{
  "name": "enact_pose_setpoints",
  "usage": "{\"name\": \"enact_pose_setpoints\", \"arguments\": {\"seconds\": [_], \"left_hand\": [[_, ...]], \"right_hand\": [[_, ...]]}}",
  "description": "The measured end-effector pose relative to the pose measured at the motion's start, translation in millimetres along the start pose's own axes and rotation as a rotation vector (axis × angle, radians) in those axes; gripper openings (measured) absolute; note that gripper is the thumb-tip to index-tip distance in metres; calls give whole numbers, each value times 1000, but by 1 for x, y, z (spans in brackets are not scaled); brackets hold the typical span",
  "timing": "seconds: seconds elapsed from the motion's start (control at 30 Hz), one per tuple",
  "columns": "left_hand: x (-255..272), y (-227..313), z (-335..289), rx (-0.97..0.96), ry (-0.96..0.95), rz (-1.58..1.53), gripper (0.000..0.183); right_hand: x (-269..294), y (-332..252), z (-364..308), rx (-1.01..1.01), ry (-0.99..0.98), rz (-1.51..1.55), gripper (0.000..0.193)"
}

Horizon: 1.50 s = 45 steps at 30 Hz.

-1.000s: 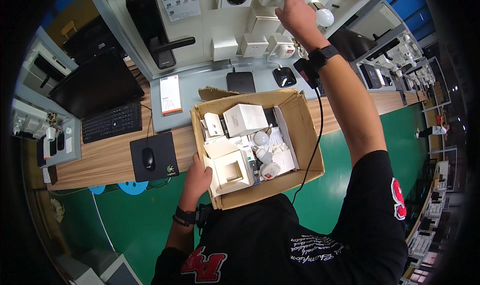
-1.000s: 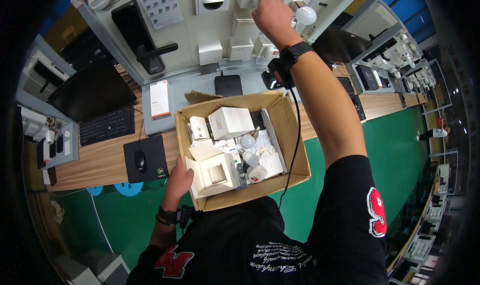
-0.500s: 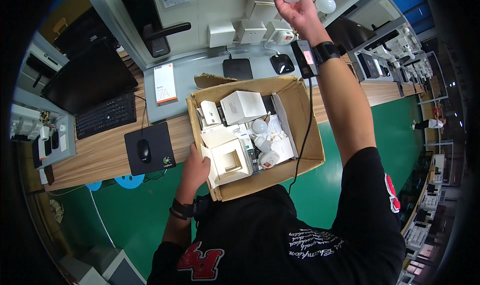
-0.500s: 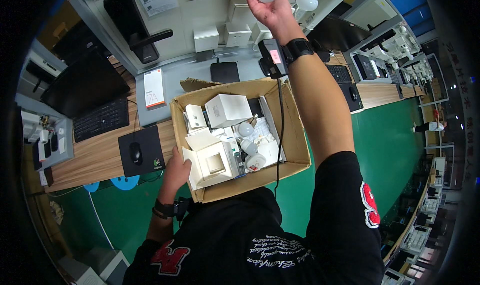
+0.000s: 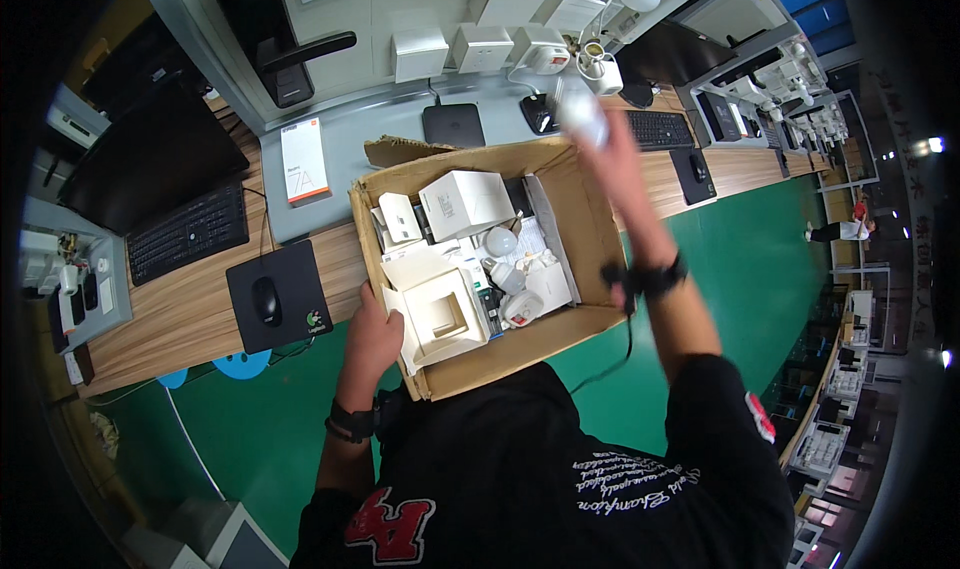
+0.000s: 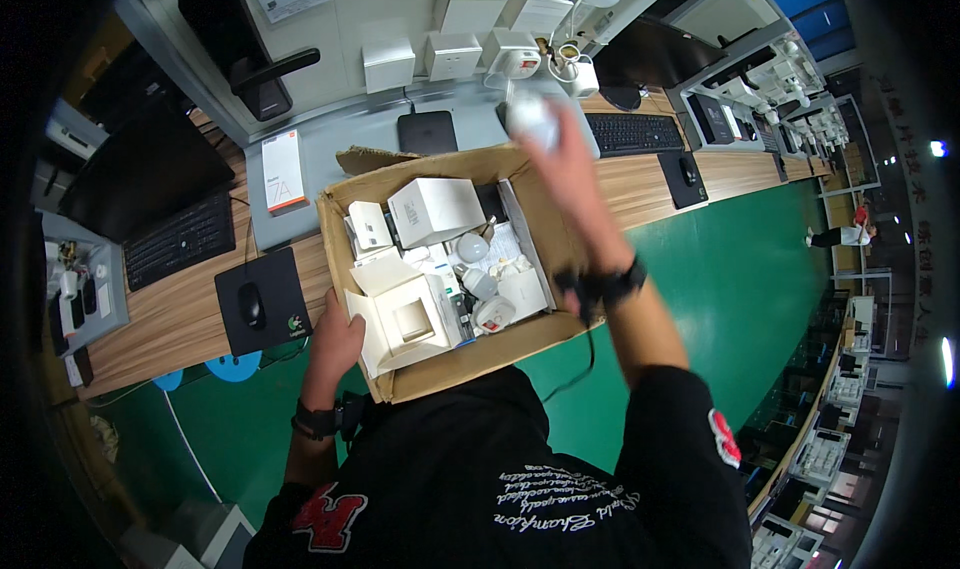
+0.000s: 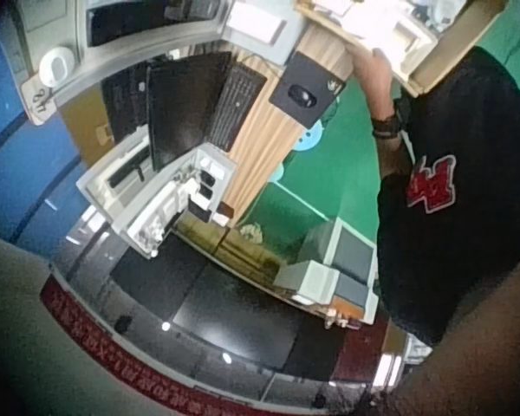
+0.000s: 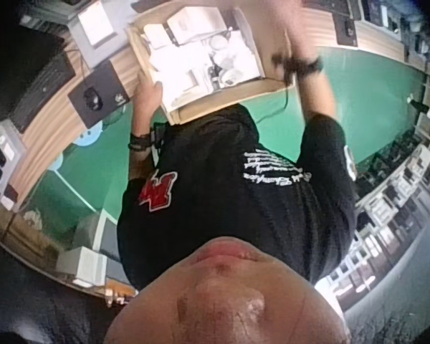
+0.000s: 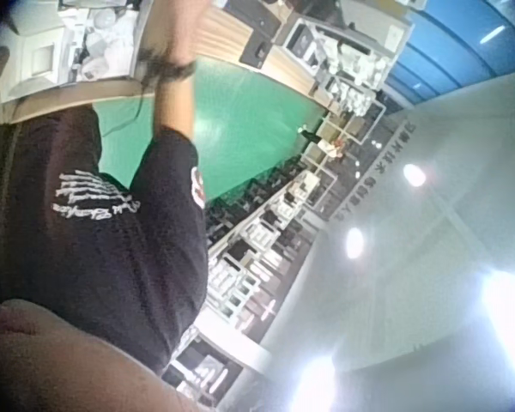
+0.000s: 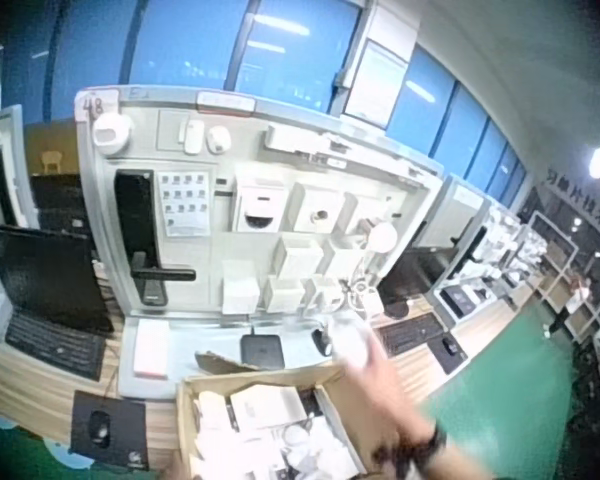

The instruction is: The person unscrews multiple light bulbs from various sockets on a demonstration board and places them into a cardboard box.

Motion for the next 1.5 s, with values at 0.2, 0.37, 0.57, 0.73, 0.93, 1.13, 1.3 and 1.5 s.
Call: {"name": "enact_pose_setpoints", "arguments": {"seconds": [0.2, 0.37, 0.57, 0.73, 0.93, 1.13, 1.3, 1.5], "left_hand": [[-2, 2, 3, -13, -11, -35, 46], [-2, 1, 3, -41, 7, -23, 46], [-1, 0, -2, 26, -13, -5, 49], [-5, 2, 0, 30, -23, -19, 49], [-15, 8, 4, 19, -8, 7, 49], [-31, 31, 7, 32, 14, -18, 52], [-44, 60, 8, 70, 55, 27, 53], [-67, 84, 15, 84, 47, 61, 50]], "right_hand": [[-33, 137, -150, -429, -150, -355, 54], [-64, 163, -139, -505, -362, -594, 57], [-65, 150, -120, -476, -454, -674, 48], [-21, 118, -34, -473, -313, 134, 25], [42, 49, 100, -420, -14, 866, 64], [46, 2, 202, -315, -71, 1523, 71], [45, 23, 227, -401, -69, 1322, 49], [87, -9, 222, 72, 160, 190, 54]]}}
Point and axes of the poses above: each hand's wrist, its own z-axis towards the middle knuckle, its own x-axis out of the back of the hand, y = z × x, the point moved 9 cm from there along z, towards the middle knuckle, and after that the axes turned 7 degrees about z, right-handed, at the moved point
